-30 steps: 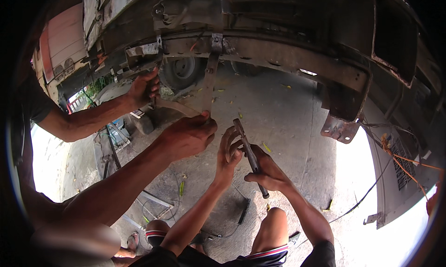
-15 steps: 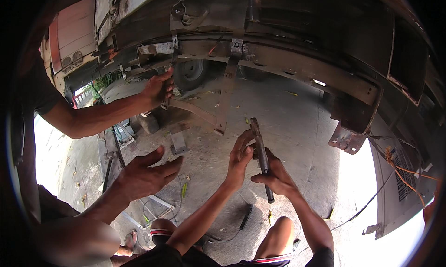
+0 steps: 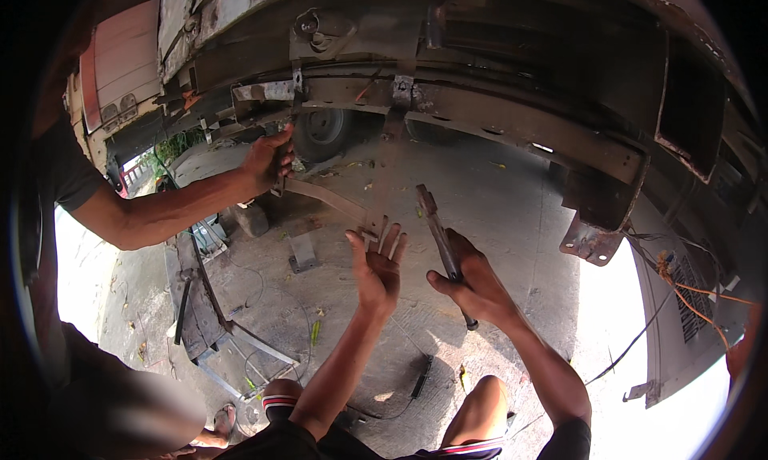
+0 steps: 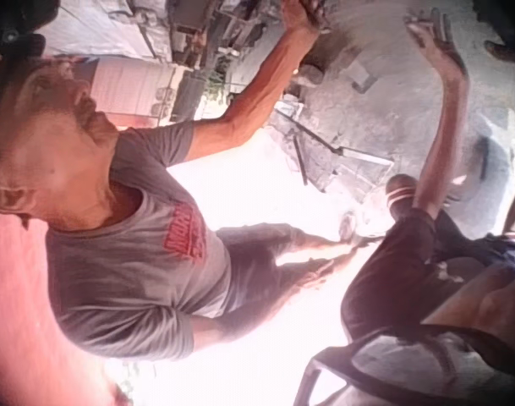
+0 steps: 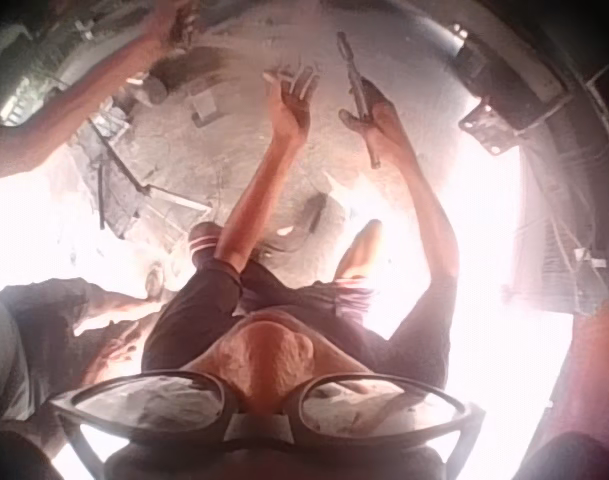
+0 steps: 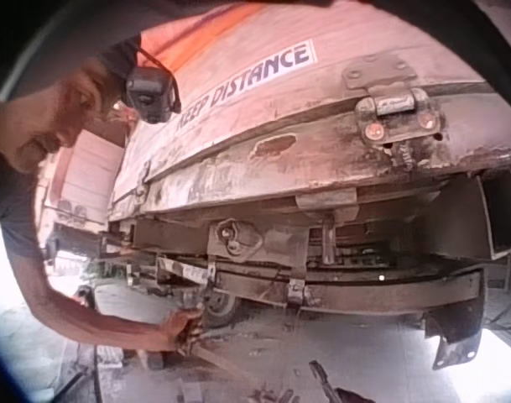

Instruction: The person welds metal brackets onto the underside of a vehicle chassis using a welding torch. Another person assists by holding the brackets in place with pliers. The welder repeatedly positions the torch, creates welds, and adjusts the metal pieces.

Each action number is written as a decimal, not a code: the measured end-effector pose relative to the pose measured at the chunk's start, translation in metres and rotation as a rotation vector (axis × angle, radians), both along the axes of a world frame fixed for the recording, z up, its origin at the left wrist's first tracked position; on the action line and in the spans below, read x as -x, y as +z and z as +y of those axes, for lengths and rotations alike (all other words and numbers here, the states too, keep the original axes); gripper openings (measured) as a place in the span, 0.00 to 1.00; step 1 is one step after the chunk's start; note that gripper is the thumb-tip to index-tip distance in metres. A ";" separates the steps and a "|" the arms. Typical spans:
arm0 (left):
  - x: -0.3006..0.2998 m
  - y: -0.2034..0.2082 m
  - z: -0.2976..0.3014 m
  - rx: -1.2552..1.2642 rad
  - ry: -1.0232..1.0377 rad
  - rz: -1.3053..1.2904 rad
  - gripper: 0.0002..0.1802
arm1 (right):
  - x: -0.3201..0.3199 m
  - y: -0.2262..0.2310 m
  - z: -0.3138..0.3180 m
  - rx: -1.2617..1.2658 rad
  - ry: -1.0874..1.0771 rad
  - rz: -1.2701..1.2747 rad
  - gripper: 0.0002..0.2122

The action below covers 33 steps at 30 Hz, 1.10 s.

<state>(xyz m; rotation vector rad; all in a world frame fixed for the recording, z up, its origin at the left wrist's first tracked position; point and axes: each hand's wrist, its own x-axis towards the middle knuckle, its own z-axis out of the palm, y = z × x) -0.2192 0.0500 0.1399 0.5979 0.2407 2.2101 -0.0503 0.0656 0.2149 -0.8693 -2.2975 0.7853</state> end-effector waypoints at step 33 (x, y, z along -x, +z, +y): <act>0.017 0.031 -0.004 0.039 0.098 0.112 0.09 | 0.035 0.084 0.026 -0.355 -0.065 -0.007 0.25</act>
